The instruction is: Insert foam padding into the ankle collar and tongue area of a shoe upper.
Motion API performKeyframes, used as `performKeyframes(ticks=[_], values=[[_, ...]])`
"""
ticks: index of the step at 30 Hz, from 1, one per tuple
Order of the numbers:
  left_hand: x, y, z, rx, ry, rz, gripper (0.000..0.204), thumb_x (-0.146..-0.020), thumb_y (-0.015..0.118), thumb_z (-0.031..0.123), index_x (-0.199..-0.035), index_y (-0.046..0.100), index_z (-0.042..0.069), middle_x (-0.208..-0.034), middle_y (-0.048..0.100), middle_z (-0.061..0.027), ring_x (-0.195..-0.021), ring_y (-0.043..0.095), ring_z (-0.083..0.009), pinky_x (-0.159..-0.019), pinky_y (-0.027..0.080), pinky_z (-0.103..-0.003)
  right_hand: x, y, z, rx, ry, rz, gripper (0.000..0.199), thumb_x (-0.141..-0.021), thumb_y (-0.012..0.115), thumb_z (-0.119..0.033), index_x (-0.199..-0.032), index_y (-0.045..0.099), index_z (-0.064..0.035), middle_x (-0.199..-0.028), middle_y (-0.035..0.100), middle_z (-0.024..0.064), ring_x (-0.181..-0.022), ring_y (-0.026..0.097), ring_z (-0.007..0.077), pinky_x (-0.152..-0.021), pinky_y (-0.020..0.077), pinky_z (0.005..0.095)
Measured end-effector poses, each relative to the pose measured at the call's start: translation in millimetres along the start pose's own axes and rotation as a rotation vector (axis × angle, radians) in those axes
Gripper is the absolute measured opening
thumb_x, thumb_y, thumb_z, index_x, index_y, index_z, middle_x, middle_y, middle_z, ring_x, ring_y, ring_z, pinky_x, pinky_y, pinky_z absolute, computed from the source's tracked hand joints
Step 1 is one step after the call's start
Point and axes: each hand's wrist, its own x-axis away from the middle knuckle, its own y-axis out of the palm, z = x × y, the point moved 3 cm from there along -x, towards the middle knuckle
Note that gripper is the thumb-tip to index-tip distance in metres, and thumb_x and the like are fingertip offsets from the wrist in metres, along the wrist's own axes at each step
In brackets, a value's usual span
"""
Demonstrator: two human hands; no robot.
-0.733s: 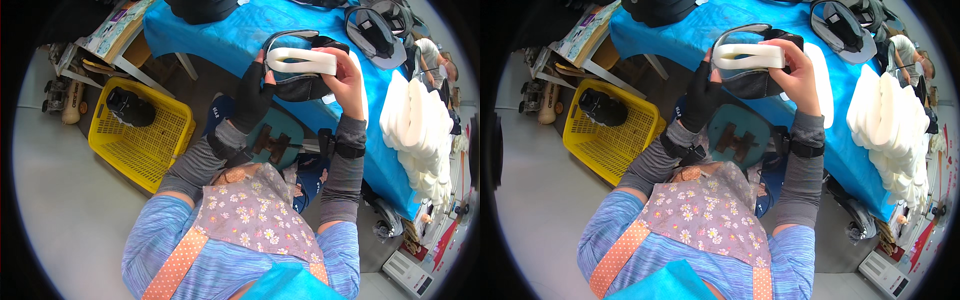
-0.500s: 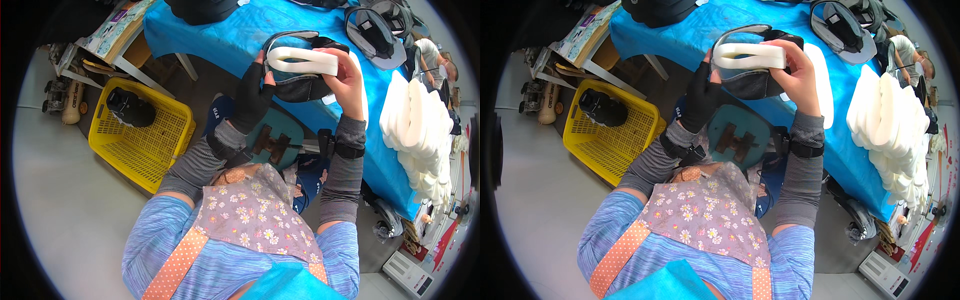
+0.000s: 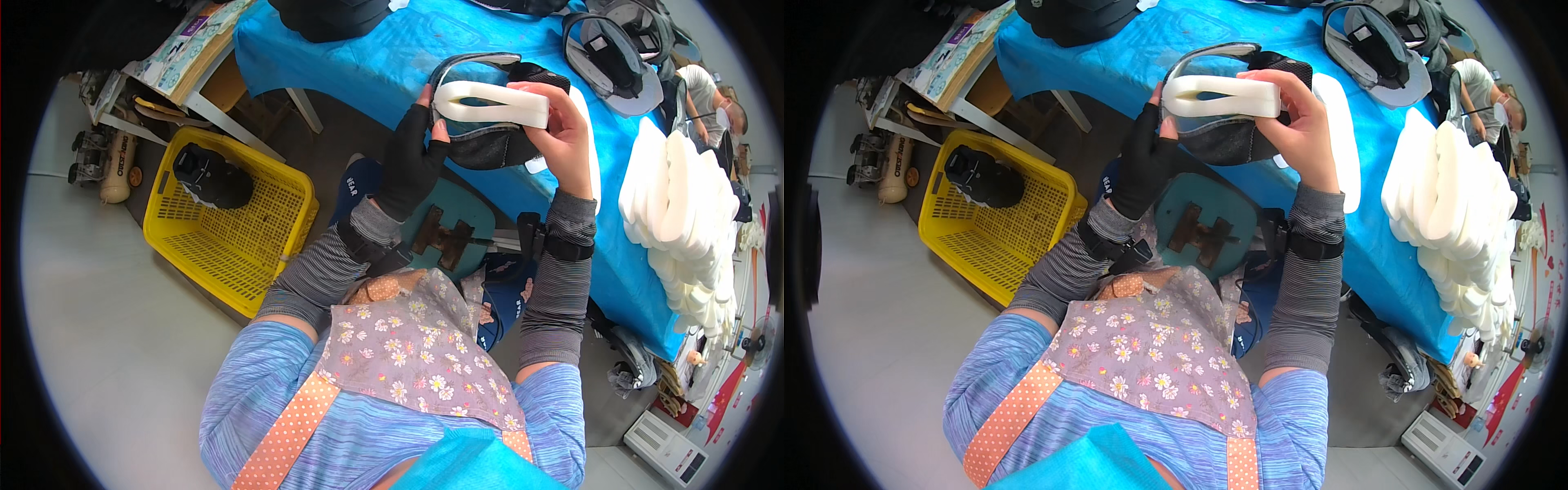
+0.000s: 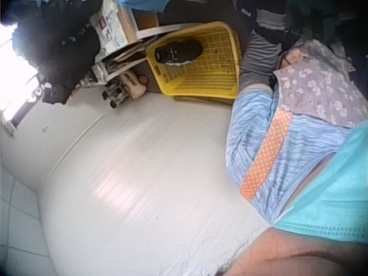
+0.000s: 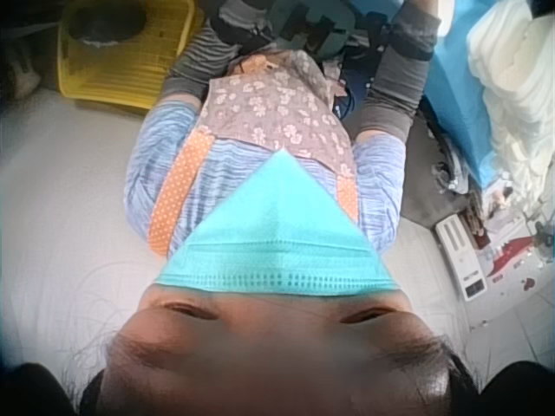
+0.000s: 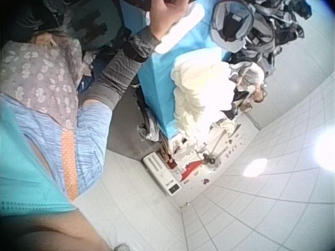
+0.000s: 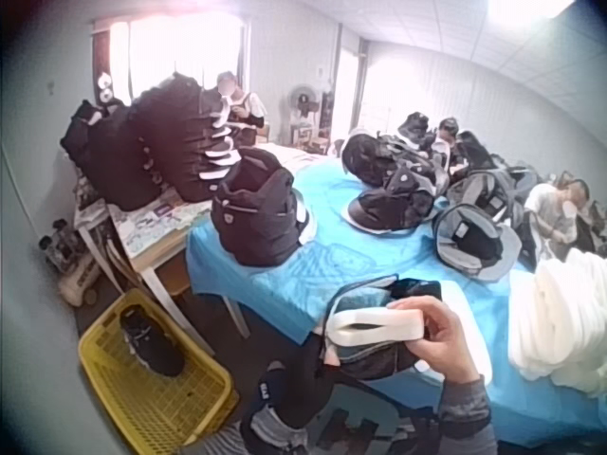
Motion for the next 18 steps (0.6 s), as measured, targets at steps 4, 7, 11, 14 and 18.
performKeyframes(ticks=[4, 7, 11, 14, 18], values=[[-1, 1, -1, 0.011, 0.036, 0.008, 0.048, -0.099, 0.05, 0.018, -0.138, 0.04, -0.007, -0.131, 0.052, -0.028, -0.12, 0.054, -0.0369, -0.099, 0.044, -0.039, 0, 0, 1, 0.014, -0.002, 0.008, 0.038, -0.079, 0.061, 0.004, -0.115, 0.062, -0.0068, -0.114, 0.067, 0.0094, -0.106, 0.062, 0.0193, -0.095, 0.0488, 0.0308], [-1, 0, 0, 0.011, 0.043, 0.003, 0.048, -0.099, 0.05, 0.019, -0.138, 0.039, -0.007, -0.131, 0.051, -0.0281, -0.121, 0.054, -0.0366, -0.099, 0.044, -0.039, 0, 2, 0, 0.013, 0.003, 0.004, 0.038, -0.079, 0.061, 0.003, -0.116, 0.062, -0.0066, -0.113, 0.067, 0.0089, -0.105, 0.062, 0.0188, -0.095, 0.0481, 0.0304], [-1, 2, -4, -0.01, 0.089, 0.025, 0.046, -0.099, 0.049, 0.018, -0.137, 0.041, -0.007, -0.132, 0.051, -0.0277, -0.118, 0.055, -0.0358, -0.097, 0.045, -0.038, -5, 7, -4, 0.085, 0.032, -0.016, 0.037, -0.078, 0.061, 0.0, -0.115, 0.062, -0.0062, -0.11, 0.068, 0.0079, -0.103, 0.062, 0.0176, -0.095, 0.0468, 0.0304], [-3, 3, -12, 0.246, -0.041, 0.028, 0.041, -0.099, 0.048, 0.018, -0.131, 0.047, -0.007, -0.132, 0.052, -0.0274, -0.116, 0.057, -0.0344, -0.096, 0.046, -0.036, -10, 9, -6, 0.142, 0.034, -0.048, 0.037, -0.079, 0.06, -0.004, -0.116, 0.062, -0.0053, -0.107, 0.068, 0.0072, -0.1, 0.062, 0.0174, -0.093, 0.0467, 0.03], [-23, -21, -6, 0.289, 0.011, -0.032, 0.033, -0.096, 0.053, 0.021, -0.118, 0.057, -0.004, -0.117, 0.06, -0.0206, -0.102, 0.062, -0.0297, -0.086, 0.049, -0.035, -15, 8, -6, 0.159, 0.119, -0.072, 0.037, -0.08, 0.059, -0.007, -0.117, 0.061, -0.0048, -0.105, 0.067, 0.0072, -0.098, 0.061, 0.0174, -0.091, 0.0467, 0.029]])
